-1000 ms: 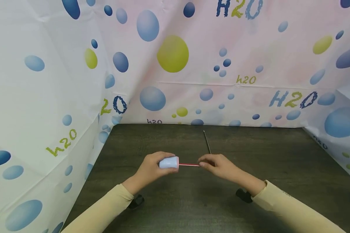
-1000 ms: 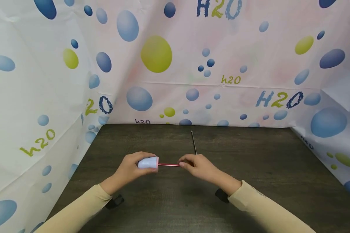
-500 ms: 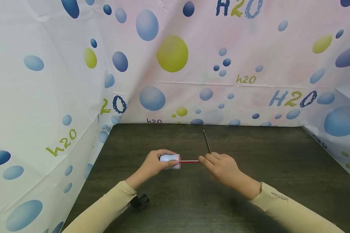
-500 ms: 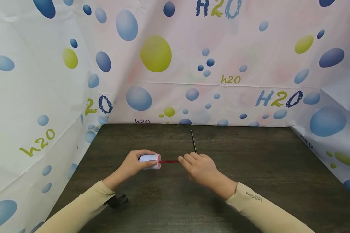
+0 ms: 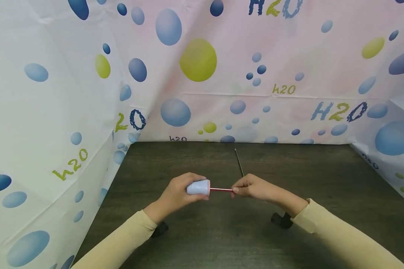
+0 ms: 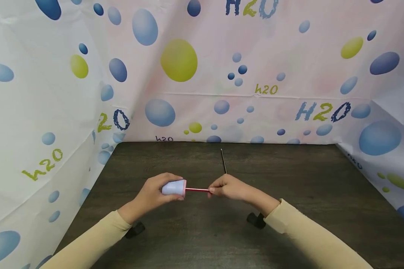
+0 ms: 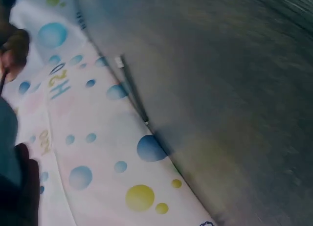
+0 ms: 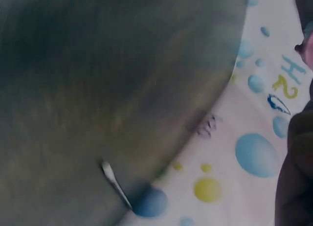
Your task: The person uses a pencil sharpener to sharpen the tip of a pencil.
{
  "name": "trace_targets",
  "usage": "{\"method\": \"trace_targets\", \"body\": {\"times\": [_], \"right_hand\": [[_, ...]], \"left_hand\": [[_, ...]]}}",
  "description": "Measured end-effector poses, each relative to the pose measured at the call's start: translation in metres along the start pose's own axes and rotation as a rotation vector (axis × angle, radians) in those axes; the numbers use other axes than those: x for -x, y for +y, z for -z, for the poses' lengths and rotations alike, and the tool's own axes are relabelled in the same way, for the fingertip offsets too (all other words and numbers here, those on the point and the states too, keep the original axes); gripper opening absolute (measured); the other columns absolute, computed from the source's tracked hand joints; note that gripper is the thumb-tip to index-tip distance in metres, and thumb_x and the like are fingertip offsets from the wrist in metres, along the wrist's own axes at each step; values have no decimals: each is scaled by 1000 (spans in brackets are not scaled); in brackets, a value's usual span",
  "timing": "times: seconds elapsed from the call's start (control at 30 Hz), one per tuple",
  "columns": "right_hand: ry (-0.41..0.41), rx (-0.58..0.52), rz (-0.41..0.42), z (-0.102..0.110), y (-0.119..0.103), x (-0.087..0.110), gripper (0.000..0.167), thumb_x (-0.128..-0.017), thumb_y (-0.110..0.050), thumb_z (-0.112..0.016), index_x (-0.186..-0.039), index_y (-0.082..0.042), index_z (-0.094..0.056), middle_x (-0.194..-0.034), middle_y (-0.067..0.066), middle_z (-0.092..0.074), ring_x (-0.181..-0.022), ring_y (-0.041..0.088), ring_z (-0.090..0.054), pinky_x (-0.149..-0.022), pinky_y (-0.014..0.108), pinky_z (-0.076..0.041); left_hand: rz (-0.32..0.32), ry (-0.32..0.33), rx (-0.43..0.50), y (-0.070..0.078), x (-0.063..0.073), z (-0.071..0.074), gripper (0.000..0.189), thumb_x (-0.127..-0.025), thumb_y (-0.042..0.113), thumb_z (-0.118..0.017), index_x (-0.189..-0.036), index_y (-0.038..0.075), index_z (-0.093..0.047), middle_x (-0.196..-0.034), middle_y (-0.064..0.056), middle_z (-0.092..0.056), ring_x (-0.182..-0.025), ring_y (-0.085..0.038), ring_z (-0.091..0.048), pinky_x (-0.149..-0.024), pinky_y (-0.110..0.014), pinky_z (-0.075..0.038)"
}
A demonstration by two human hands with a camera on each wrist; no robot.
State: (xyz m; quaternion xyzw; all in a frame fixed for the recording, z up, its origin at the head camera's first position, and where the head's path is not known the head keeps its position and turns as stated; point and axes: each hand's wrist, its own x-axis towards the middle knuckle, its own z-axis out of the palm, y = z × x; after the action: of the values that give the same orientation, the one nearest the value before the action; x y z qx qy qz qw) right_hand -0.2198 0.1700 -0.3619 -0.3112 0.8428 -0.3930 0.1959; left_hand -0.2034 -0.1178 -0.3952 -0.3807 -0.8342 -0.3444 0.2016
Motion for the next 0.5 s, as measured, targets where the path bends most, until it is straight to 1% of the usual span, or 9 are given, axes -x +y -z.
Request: {"method": "trace_targets", "body": {"times": [0.03,0.07,0.13,0.17,0.2,0.27,0.33,0.4,0.5], "right_hand": [[15,29,9,1,1,0,30,-106,-14,-52,-105,7,-74,-68,5,-61,-63,3,-51,-60,23,-43],[47,83,37,2,1,0,29,-105,-14,-53,-108,5,-74,-76,8,-69,-68,4,-56,-63,23,-46],[138,233,104,1,1,1,26,-104,-14,-57,-113,2,-75,-96,12,-78,-79,5,-65,-68,22,-50],[191,310,139,0,1,2,24,-103,-13,-59,-113,0,-76,-102,13,-79,-78,6,-68,-66,22,-50],[240,383,179,-2,2,3,23,-101,-12,-61,-114,0,-76,-101,12,-80,-76,8,-68,-65,23,-50],[341,519,271,-4,3,3,19,-96,-9,-67,-111,-2,-77,-97,8,-80,-73,10,-69,-62,24,-49],[439,633,374,-6,5,3,18,-92,-7,-72,-108,-5,-78,-93,4,-79,-73,11,-69,-61,23,-49],[529,710,507,-5,9,1,15,-98,-16,-68,-107,-6,-76,-88,0,-75,-71,11,-65,-59,21,-48],[660,820,727,-3,14,-3,24,-106,-23,-56,-105,-6,-73,-81,-1,-66,-65,10,-56,-54,20,-44]], "left_hand": [[88,-37,43,1,-1,2,55,-75,19,-92,-121,3,-68,-114,-13,-75,-88,-21,-68,-72,-27,-58],[186,-69,87,2,-3,5,55,-78,20,-89,-126,3,-66,-119,-15,-73,-91,-22,-68,-74,-29,-59],[362,-119,157,2,-7,11,56,-83,20,-85,-132,5,-62,-128,-16,-69,-98,-25,-67,-81,-34,-60],[428,-137,186,2,-9,14,56,-85,20,-84,-134,5,-61,-131,-18,-67,-102,-27,-68,-83,-37,-60],[482,-153,215,1,-10,17,55,-86,20,-83,-133,5,-61,-131,-19,-66,-105,-29,-68,-86,-40,-61],[552,-179,262,0,-13,22,51,-87,19,-82,-132,5,-61,-132,-21,-65,-109,-33,-69,-90,-44,-60],[593,-191,310,-2,-14,25,49,-88,17,-82,-131,4,-62,-132,-23,-64,-112,-35,-69,-92,-45,-60],[611,-177,368,-3,-14,27,49,-88,14,-81,-131,2,-62,-132,-25,-62,-114,-36,-69,-93,-44,-60],[619,-136,440,-6,-15,26,50,-90,12,-79,-135,-1,-60,-135,-26,-61,-118,-37,-68,-95,-43,-60]]}}
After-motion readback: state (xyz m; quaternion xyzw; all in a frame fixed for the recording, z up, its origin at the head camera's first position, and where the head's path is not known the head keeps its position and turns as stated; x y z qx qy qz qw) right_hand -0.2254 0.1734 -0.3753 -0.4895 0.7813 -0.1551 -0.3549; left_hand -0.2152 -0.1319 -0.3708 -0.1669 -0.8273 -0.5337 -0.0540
